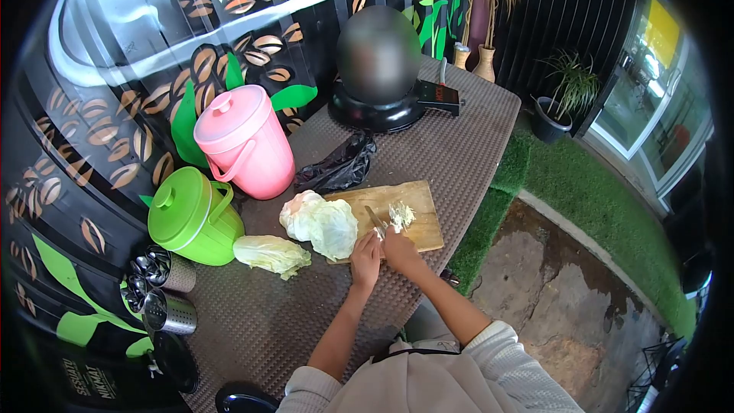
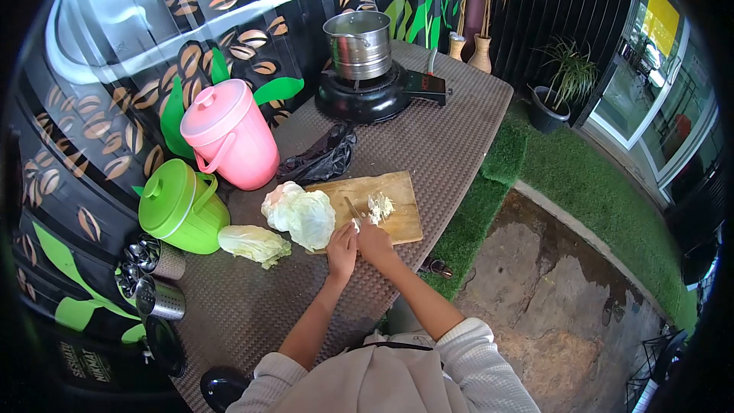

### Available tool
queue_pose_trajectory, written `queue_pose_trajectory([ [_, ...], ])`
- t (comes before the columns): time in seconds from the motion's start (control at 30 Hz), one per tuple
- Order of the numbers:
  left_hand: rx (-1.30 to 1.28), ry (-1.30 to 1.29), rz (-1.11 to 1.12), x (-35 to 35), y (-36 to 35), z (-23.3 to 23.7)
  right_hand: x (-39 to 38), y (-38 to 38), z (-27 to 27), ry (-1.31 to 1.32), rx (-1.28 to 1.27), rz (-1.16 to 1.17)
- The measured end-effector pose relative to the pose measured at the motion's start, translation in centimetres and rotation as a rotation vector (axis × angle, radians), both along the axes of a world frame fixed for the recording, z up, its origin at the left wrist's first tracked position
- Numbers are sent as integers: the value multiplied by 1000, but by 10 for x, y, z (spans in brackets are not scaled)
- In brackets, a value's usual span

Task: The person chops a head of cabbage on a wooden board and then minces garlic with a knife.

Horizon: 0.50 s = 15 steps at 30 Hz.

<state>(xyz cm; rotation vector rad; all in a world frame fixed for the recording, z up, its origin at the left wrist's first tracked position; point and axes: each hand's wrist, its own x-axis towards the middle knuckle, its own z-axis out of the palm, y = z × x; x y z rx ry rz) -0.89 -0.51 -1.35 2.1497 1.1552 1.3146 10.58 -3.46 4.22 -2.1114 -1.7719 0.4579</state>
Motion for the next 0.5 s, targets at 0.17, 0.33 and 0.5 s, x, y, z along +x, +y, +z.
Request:
queue_pose_trajectory([
  [0.17, 5, -5, 14, 1, 1, 1, 4, -15, 2, 90, -49, 28],
  [0.33, -4, -42, -6, 1, 1, 3, -18, -33, -9, 75, -47, -92],
  [0.5, 2, -23, 2, 1, -1, 5, -24, -31, -22, 119, -44, -126],
])
